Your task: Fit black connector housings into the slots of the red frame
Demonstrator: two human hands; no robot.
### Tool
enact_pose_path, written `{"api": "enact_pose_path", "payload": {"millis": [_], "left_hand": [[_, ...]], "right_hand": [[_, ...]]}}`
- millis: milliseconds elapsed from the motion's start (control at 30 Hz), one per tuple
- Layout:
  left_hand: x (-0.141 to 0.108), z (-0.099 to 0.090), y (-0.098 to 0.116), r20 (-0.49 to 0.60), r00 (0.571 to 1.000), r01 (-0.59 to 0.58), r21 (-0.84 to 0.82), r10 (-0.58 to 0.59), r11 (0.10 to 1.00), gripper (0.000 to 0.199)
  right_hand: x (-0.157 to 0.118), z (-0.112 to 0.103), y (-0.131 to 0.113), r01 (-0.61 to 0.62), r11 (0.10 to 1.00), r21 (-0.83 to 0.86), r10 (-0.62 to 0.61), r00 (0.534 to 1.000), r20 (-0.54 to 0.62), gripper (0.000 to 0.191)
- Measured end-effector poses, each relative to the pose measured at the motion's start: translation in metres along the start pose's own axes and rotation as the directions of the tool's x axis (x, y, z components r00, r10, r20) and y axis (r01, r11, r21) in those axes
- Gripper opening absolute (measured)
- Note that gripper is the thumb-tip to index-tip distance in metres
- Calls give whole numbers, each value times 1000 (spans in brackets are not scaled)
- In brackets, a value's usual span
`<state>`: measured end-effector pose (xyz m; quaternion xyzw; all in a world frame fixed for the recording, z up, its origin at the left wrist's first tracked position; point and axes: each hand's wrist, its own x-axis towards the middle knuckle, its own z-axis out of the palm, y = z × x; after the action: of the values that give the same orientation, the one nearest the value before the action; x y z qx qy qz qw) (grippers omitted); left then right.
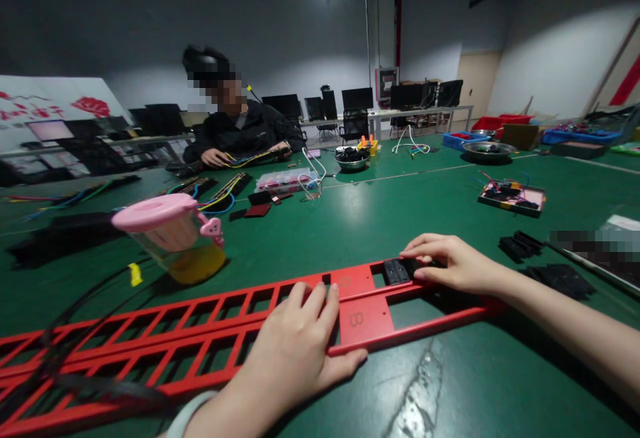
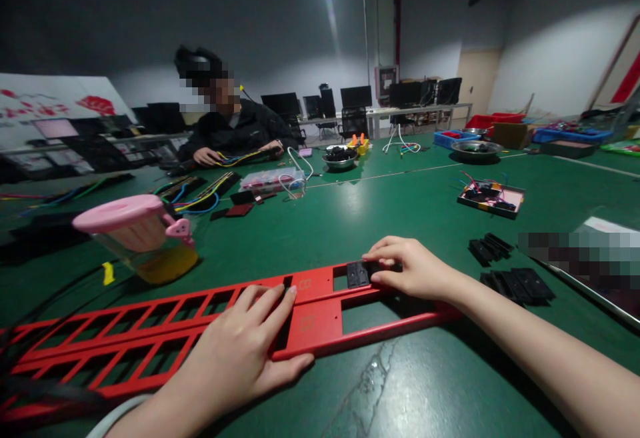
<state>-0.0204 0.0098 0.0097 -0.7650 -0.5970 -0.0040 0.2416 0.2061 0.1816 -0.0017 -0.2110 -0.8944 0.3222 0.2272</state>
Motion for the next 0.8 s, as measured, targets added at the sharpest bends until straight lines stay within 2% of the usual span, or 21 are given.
{"api": "enact_pose_path", "payload": {"millis": [100,300,633,733,800], "left_hand": [[0,1,0,5,1000,-3,-1,3,1000,69],[-1,2,-1,6,1000,-12,-8,12,1000,70],[1,1,-1,-4,1000,-14,-17,14,1000,69],[0,1,0,-1,1000,-4,-20,4,1000,69],[-1,1,0,1,1000,-2,-23,2,1000,69]], "right_hand": [[1,4,2,-60,998,-14,59,997,-47,40],[2,7,1,-123,992,4,123,992,-17,41],[-2,6,-4,111,974,-196,-105,994,40,29],[-5,8,-5,155,947,-281,-159,987,11,31],[-7,9,-9,195,925,-326,-190,981,48,36]]}}
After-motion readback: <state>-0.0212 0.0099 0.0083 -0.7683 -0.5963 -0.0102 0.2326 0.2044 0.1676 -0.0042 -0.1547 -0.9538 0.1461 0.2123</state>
